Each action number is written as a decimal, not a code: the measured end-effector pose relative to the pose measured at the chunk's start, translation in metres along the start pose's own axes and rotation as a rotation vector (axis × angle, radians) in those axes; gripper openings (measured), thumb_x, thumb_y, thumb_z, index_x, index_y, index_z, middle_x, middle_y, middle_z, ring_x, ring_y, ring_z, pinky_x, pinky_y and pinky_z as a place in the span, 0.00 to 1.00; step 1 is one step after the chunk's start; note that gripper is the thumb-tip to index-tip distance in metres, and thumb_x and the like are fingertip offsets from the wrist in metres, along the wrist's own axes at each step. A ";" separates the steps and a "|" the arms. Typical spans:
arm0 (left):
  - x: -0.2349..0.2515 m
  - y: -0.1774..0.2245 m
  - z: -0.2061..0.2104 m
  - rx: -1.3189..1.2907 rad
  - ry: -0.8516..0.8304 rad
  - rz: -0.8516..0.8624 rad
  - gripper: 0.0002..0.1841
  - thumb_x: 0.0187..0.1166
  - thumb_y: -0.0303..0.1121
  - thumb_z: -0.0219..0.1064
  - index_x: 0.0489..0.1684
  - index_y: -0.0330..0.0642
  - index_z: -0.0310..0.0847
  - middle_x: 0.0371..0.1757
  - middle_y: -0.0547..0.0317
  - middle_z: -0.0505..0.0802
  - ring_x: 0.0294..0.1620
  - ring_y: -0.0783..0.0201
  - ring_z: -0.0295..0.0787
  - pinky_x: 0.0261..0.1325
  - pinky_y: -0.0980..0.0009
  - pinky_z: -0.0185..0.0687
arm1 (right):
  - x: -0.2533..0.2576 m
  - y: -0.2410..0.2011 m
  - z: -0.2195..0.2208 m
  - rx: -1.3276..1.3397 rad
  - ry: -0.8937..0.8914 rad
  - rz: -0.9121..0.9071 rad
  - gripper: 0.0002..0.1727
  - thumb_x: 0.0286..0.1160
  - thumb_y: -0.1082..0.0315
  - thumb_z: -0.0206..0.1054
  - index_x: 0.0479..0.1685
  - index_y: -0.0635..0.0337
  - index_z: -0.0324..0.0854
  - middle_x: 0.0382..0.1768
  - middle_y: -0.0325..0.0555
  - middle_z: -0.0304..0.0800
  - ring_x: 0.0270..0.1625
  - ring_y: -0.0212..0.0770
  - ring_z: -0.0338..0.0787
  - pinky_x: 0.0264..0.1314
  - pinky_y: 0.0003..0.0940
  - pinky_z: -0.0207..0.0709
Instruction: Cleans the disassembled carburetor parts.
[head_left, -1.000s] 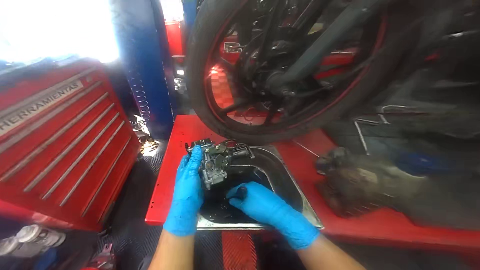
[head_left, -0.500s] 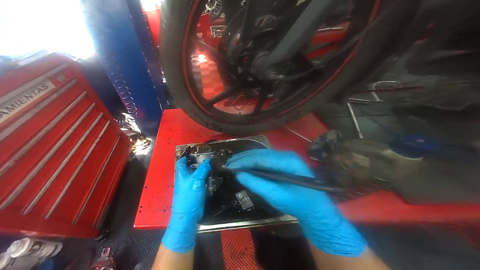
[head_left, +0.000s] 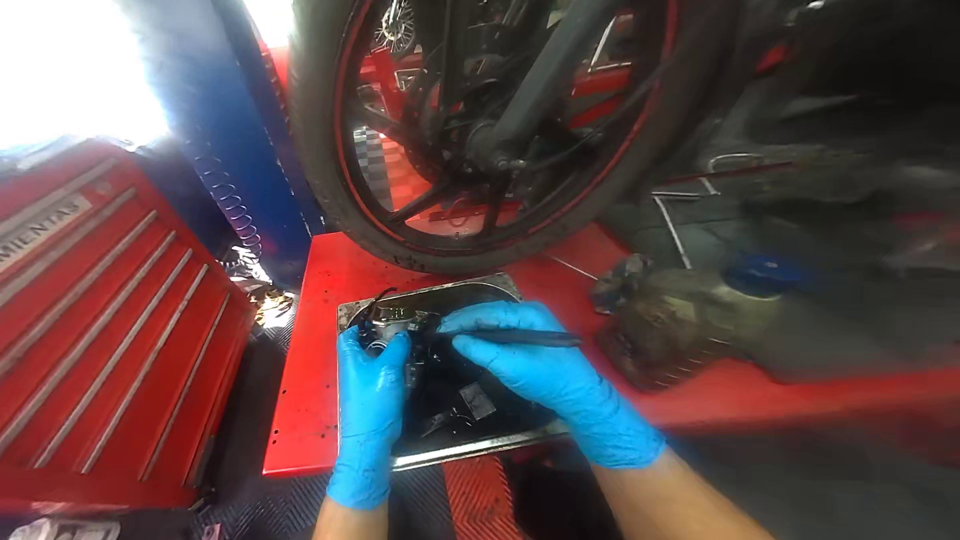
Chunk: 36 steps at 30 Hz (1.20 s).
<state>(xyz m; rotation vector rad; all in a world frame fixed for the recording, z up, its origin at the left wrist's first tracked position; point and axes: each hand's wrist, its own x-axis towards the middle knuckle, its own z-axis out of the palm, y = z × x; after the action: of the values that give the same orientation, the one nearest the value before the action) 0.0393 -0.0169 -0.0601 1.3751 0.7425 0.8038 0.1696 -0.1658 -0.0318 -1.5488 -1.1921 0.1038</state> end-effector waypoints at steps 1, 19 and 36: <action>0.001 0.001 -0.003 -0.022 -0.005 -0.021 0.31 0.68 0.34 0.80 0.72 0.44 0.71 0.56 0.51 0.90 0.52 0.59 0.91 0.52 0.58 0.91 | 0.001 0.002 -0.006 -0.010 0.021 0.032 0.09 0.72 0.71 0.71 0.43 0.49 0.96 0.43 0.31 0.98 0.42 0.29 0.94 0.46 0.30 0.92; 0.009 -0.002 -0.021 -0.054 -0.230 -0.007 0.29 0.67 0.29 0.74 0.73 0.44 0.77 0.55 0.50 0.92 0.49 0.58 0.92 0.48 0.60 0.91 | 0.022 -0.015 -0.027 0.249 -0.086 0.231 0.07 0.67 0.73 0.73 0.37 0.55 0.97 0.41 0.40 0.99 0.42 0.36 0.95 0.46 0.34 0.90; -0.010 -0.002 0.016 -0.169 0.010 -0.114 0.25 0.81 0.44 0.71 0.73 0.45 0.74 0.56 0.51 0.91 0.53 0.57 0.91 0.55 0.54 0.90 | 0.010 -0.012 -0.004 -0.191 -0.086 -0.319 0.07 0.64 0.70 0.72 0.38 0.56 0.94 0.45 0.39 0.96 0.54 0.33 0.93 0.60 0.32 0.89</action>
<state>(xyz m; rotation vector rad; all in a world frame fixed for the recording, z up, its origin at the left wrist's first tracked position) 0.0473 -0.0337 -0.0612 1.1679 0.7364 0.7662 0.1692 -0.1626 -0.0159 -1.5076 -1.5393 -0.1599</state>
